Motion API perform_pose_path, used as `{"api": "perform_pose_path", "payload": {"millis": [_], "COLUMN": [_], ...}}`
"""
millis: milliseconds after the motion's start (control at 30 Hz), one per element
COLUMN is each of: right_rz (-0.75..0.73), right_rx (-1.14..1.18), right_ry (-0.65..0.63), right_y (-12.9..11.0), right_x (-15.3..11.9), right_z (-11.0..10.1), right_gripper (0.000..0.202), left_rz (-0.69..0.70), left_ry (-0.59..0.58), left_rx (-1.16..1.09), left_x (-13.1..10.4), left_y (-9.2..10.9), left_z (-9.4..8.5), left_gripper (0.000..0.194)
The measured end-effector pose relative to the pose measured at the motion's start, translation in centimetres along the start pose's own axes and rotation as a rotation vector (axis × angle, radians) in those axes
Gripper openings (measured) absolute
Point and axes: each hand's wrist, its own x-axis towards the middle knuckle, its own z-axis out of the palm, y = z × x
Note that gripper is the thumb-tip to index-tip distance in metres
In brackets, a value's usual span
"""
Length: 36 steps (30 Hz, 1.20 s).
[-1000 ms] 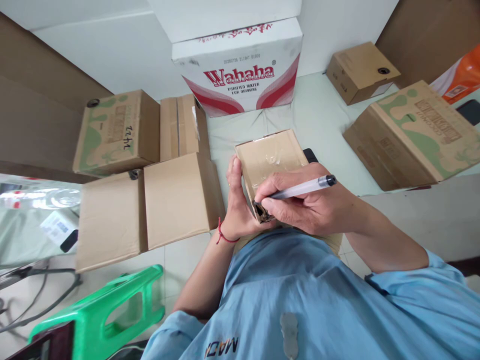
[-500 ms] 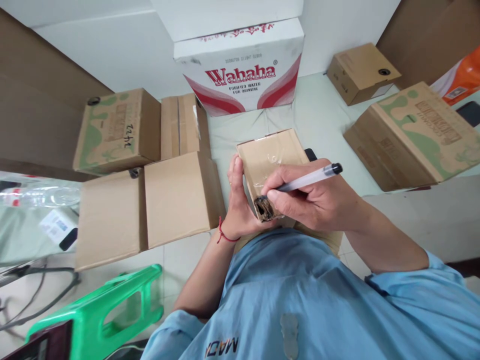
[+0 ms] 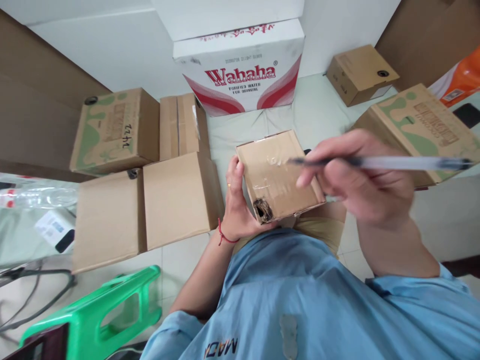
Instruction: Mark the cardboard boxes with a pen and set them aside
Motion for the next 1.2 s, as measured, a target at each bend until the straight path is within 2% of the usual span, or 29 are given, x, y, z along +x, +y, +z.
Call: {"api": "perform_pose_path", "payload": {"millis": [67, 100, 133, 167, 233, 267, 333, 400, 433, 500, 567, 633, 667, 733, 833, 900, 1067, 1200], "right_rz": [0.027, 0.062, 0.125, 0.224, 0.497, 0.637, 0.848, 0.935, 0.944, 0.939, 0.892, 0.799, 0.756, 0.716, 0.744, 0.772, 0.882, 0.904], "right_rx": [-0.153, -0.309, -0.51, -0.748, -1.176, -1.332, -1.493, -1.526, -1.526, -1.52, -1.505, -1.466, -1.441, -1.392, -1.363, -1.366, -1.331, -1.273], "right_ry": [0.21, 0.241, 0.207, 0.119, -0.144, -0.276, -0.479, -0.56, -0.547, -0.429, -0.248, -0.112, -0.083, -0.101, -0.152, -0.141, -0.091, -0.022], "right_y": [1.1, 1.8, 2.6, 3.5, 5.3, 6.1, 7.6, 8.9, 9.4, 10.2, 10.7, 11.0, 11.2, 11.6, 12.3, 12.6, 12.4, 12.1], "right_x": [-0.8, -1.4, -2.0, -2.6, -4.0, -4.7, -5.7, -6.3, -6.4, -6.4, -6.6, -7.0, -7.3, -7.9, -8.2, -7.9, -6.4, -6.1], "right_z": [-2.2, -3.6, -4.9, -6.2, -8.3, -9.0, -9.8, -10.1, -10.1, -9.9, -9.3, -8.0, -7.2, -5.2, -2.5, -1.4, -0.5, -0.7], "right_gripper": [0.017, 0.018, 0.019, 0.018, 0.023, 0.028, 0.037, 0.042, 0.045, 0.056, 0.064, 0.06, 0.059, 0.064, 0.078, 0.08, 0.059, 0.063], "left_rz": [0.076, 0.089, 0.092, 0.09, 0.08, 0.078, 0.085, 0.088, 0.08, 0.05, 0.027, 0.031, 0.039, 0.055, 0.064, 0.06, 0.069, 0.118], "left_ry": [-0.001, 0.004, 0.009, 0.013, 0.021, 0.025, 0.031, 0.033, 0.036, 0.053, 0.073, 0.081, 0.081, 0.083, 0.088, 0.09, 0.085, 0.089], "left_rx": [0.004, 0.015, 0.028, 0.04, 0.051, 0.048, 0.035, 0.032, 0.038, 0.063, 0.091, 0.103, 0.1, 0.077, 0.043, 0.045, 0.117, 0.104], "left_x": [0.2, 0.3, 0.4, 0.5, 0.6, 0.7, 0.7, 0.6, 0.5, 0.3, 0.1, 0.0, 0.0, 0.1, 0.2, 0.2, 0.0, 0.7], "left_y": [0.0, -0.1, -0.1, -0.2, -0.4, -0.5, -0.7, -0.8, -0.8, -0.8, -0.6, -0.5, -0.5, -0.5, -0.5, -0.5, -0.2, -0.2], "left_z": [-0.1, 0.0, 0.0, 0.0, 0.0, 0.0, 0.0, -0.2, -0.2, -0.3, -0.2, -0.1, 0.0, 0.2, 0.4, 0.4, 0.2, 0.2], "left_gripper": [0.163, 0.162, 0.162, 0.162, 0.163, 0.163, 0.163, 0.162, 0.162, 0.163, 0.163, 0.163, 0.162, 0.162, 0.16, 0.159, 0.161, 0.16]}}
